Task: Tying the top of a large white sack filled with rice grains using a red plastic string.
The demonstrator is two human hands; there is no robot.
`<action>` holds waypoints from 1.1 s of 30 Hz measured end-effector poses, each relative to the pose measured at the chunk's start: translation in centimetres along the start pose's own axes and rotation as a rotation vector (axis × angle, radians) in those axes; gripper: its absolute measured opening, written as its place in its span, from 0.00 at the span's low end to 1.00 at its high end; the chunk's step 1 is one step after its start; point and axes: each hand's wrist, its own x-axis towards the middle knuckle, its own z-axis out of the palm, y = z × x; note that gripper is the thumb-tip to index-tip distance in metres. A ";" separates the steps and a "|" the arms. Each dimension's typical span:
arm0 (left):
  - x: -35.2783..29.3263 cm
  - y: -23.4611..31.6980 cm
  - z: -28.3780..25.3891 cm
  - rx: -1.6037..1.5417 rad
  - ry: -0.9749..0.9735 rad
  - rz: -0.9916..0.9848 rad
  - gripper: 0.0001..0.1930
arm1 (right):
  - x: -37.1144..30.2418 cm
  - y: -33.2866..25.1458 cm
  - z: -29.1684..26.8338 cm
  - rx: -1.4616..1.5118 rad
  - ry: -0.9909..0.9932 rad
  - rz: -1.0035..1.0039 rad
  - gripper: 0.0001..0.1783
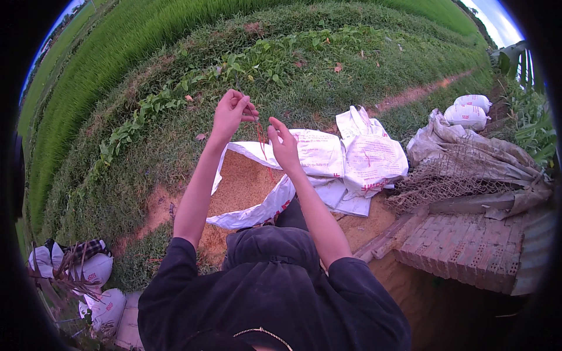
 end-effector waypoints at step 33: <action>-10.8 -4.7 -0.5 0.207 -0.209 -0.177 0.10 | 2.5 -6.8 -0.3 0.867 -0.093 0.474 0.11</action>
